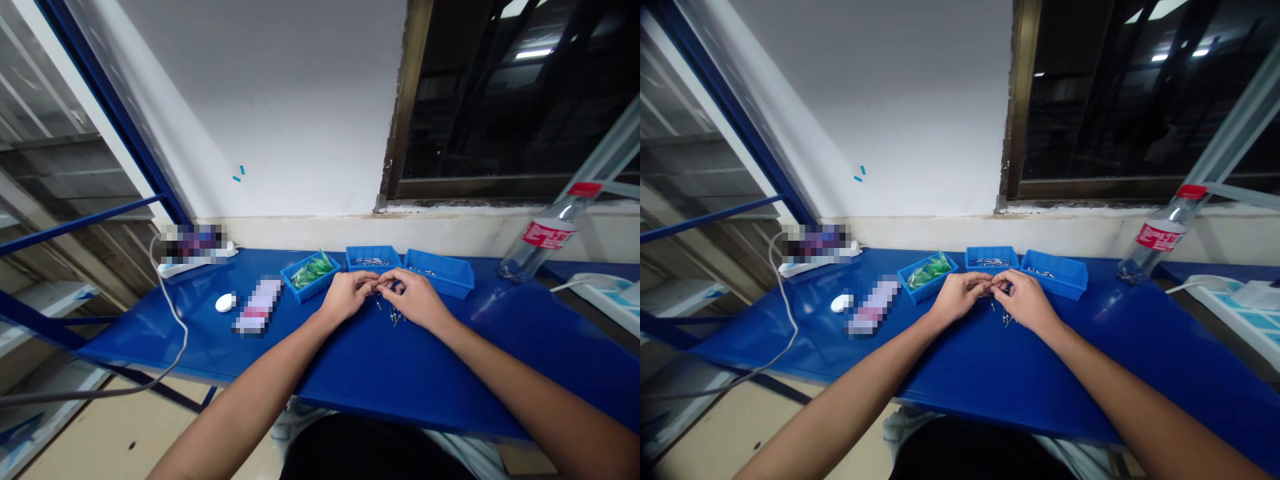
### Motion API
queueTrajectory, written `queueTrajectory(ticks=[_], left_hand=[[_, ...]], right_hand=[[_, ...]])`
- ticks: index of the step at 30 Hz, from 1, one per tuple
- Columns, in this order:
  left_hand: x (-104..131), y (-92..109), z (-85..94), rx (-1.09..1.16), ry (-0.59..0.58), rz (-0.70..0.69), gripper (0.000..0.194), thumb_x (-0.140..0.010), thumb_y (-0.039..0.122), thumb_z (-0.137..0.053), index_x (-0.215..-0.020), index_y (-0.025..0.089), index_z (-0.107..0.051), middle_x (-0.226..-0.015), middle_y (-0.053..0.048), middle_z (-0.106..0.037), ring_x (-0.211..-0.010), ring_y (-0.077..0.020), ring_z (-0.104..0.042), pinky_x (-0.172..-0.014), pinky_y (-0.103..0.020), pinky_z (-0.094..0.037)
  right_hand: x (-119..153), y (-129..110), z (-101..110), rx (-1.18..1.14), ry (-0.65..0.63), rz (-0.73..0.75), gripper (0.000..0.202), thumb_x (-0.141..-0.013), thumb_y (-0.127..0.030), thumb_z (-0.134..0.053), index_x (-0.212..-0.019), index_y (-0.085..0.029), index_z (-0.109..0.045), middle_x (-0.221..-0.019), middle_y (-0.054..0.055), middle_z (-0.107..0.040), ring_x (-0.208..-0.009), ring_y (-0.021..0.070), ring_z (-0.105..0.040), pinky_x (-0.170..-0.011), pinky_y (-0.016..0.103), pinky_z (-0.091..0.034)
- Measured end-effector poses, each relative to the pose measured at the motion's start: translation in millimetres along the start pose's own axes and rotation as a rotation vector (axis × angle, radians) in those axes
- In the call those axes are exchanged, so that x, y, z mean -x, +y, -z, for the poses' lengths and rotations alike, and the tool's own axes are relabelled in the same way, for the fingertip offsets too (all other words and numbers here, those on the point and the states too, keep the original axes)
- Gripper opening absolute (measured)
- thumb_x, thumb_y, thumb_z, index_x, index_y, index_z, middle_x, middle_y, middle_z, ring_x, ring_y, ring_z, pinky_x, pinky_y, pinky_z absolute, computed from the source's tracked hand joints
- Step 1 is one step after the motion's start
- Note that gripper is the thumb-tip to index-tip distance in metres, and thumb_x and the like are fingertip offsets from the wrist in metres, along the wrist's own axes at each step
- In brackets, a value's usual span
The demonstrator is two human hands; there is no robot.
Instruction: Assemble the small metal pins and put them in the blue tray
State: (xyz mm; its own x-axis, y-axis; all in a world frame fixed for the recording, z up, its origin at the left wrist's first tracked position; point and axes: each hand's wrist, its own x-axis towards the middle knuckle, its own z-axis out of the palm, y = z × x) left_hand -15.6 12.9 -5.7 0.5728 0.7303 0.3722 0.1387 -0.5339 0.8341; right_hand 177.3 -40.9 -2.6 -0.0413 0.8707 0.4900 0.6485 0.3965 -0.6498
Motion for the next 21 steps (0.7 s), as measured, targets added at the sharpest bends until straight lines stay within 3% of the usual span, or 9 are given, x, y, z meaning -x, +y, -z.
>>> queueTrajectory(ticks=[4,7,10,13,17,21], left_hand=[[0.7,5.8,3.3,-0.041,-0.008,-0.001,0.029,-0.096,0.037,-0.064,-0.113,0.019,-0.079,-0.111,-0.007,-0.080,-0.099,-0.0257,-0.078,-0.090,-0.035,-0.063],[1.9,11.5,2.8,0.010,0.010,0.001,0.036,-0.096,0.042,-0.065,-0.122,0.019,-0.075,-0.113,-0.008,-0.080,-0.102,-0.0257,-0.077,-0.093,-0.036,-0.061],[4.0,18.5,1.2,0.028,-0.007,0.010,0.045,-0.097,0.047,-0.063,-0.133,0.019,-0.068,-0.114,-0.009,-0.079,-0.103,-0.0255,-0.077,-0.094,-0.036,-0.061],[5.3,22.1,0.6,-0.027,-0.050,0.004,0.044,-0.099,0.050,-0.059,-0.126,0.018,-0.071,-0.112,-0.009,-0.079,-0.100,-0.0248,-0.076,-0.091,-0.034,-0.060],[3.3,17.1,0.8,0.006,-0.047,0.016,0.039,-0.099,0.047,-0.059,-0.116,0.016,-0.073,-0.107,-0.009,-0.079,-0.097,-0.0233,-0.077,-0.090,-0.032,-0.060],[-0.7,9.8,2.3,0.060,0.057,0.038,0.033,-0.094,0.040,-0.068,-0.116,0.015,-0.072,-0.103,-0.010,-0.080,-0.093,-0.0223,-0.077,-0.087,-0.032,-0.060]], right_hand=[[0.3,-4.2,0.8,0.025,0.018,0.018,0.011,-0.085,-0.033,-0.066,-0.085,-0.024,-0.072,-0.081,0.004,-0.072,-0.069,0.0205,-0.062,-0.070,0.036,-0.051],[0.7,-4.1,0.9,0.032,0.015,0.018,0.010,-0.084,-0.031,-0.065,-0.084,-0.024,-0.072,-0.077,0.003,-0.069,-0.069,0.0201,-0.060,-0.068,0.034,-0.049],[1.2,-1.9,-1.0,-0.068,0.002,-0.083,0.008,-0.083,-0.030,-0.064,-0.085,-0.023,-0.068,-0.072,0.001,-0.066,-0.065,0.0180,-0.059,-0.063,0.032,-0.048],[0.4,-0.3,-3.6,-0.270,0.007,-0.182,0.011,-0.083,-0.032,-0.065,-0.086,-0.022,-0.062,-0.074,0.000,-0.067,-0.068,0.0176,-0.063,-0.065,0.031,-0.050],[-2.5,0.7,-3.9,-0.447,-0.009,-0.219,0.016,-0.082,-0.034,-0.069,-0.088,-0.022,-0.061,-0.077,0.002,-0.070,-0.075,0.0193,-0.069,-0.073,0.032,-0.054],[-2.3,2.9,-1.4,-0.415,0.003,-0.188,0.022,-0.087,-0.042,-0.069,-0.092,-0.021,-0.067,-0.081,0.004,-0.073,-0.077,0.0206,-0.070,-0.075,0.034,-0.055]])
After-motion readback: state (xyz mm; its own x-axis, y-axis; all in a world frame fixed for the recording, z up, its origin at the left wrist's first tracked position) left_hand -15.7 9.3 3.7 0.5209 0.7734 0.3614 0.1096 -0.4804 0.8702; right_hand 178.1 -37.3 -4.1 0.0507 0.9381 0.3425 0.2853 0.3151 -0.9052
